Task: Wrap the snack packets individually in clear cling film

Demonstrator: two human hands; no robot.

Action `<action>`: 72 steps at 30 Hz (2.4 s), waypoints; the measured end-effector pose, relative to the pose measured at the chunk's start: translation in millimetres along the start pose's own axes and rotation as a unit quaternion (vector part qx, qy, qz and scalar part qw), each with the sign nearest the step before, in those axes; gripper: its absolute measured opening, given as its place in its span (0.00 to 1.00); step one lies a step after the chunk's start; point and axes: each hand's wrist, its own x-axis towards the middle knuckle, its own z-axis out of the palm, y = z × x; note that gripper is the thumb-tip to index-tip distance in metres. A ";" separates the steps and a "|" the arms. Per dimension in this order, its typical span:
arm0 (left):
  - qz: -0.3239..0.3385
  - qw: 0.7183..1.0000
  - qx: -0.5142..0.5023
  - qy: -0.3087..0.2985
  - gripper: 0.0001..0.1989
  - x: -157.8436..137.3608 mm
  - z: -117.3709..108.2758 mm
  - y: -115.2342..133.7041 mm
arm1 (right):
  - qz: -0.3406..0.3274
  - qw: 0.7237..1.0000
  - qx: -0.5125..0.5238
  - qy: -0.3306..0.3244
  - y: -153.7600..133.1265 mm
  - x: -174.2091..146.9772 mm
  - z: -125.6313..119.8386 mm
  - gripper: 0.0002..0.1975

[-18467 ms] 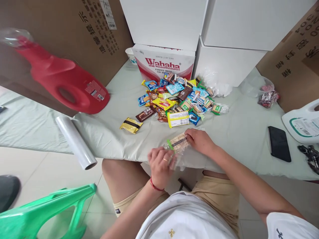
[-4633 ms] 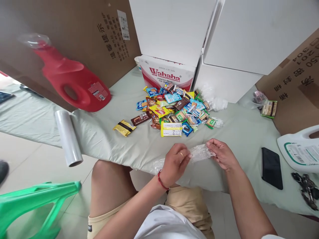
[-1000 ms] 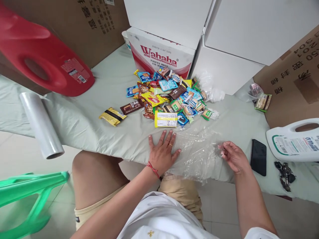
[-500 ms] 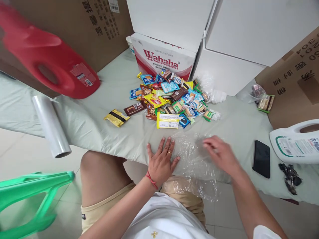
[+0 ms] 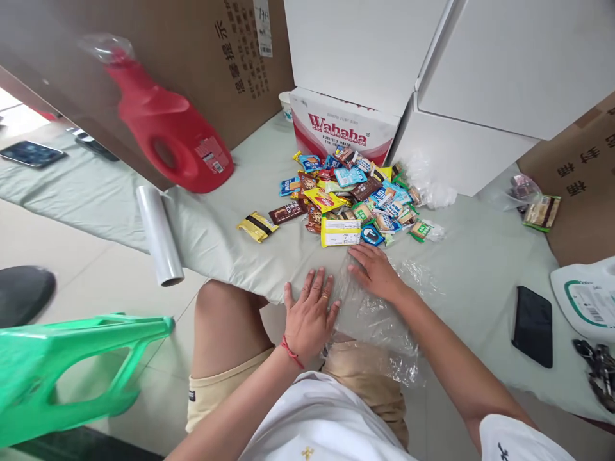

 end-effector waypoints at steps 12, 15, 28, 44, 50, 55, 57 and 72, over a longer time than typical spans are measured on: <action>0.094 0.938 -0.285 0.176 0.12 54.5 -16.7 64.6 | 0.075 0.988 -0.082 -0.106 -23.6 -2.0 -11.8 0.29; 0.071 0.961 -0.234 0.128 0.15 68.0 3.8 60.6 | 0.084 0.989 -0.065 -0.106 -23.7 -1.6 -11.5 0.30; 0.111 0.993 0.000 -0.039 0.26 67.1 4.5 -21.1 | 0.014 0.999 -0.042 0.022 -29.1 -32.1 -19.6 0.20; 0.109 0.994 -0.015 -0.019 0.29 56.8 5.2 -26.2 | 0.095 0.990 -0.099 0.010 -20.3 82.3 -44.3 0.29; 0.107 0.994 -0.019 -0.007 0.33 55.3 5.8 -25.4 | 0.103 0.995 -0.003 0.012 2.4 85.4 -75.7 0.14; 0.097 0.994 -0.044 -0.009 0.27 55.3 7.6 -25.3 | 0.214 0.931 0.290 0.056 18.7 14.3 -109.3 0.24; 0.092 0.995 -0.048 -0.009 0.26 55.6 8.0 -25.3 | 0.253 0.895 0.368 -0.002 13.6 -14.4 -102.1 0.26; 0.090 0.995 -0.042 -0.020 0.27 56.8 8.1 -23.8 | 0.054 0.995 -0.054 -0.067 -33.6 -67.7 -32.5 0.35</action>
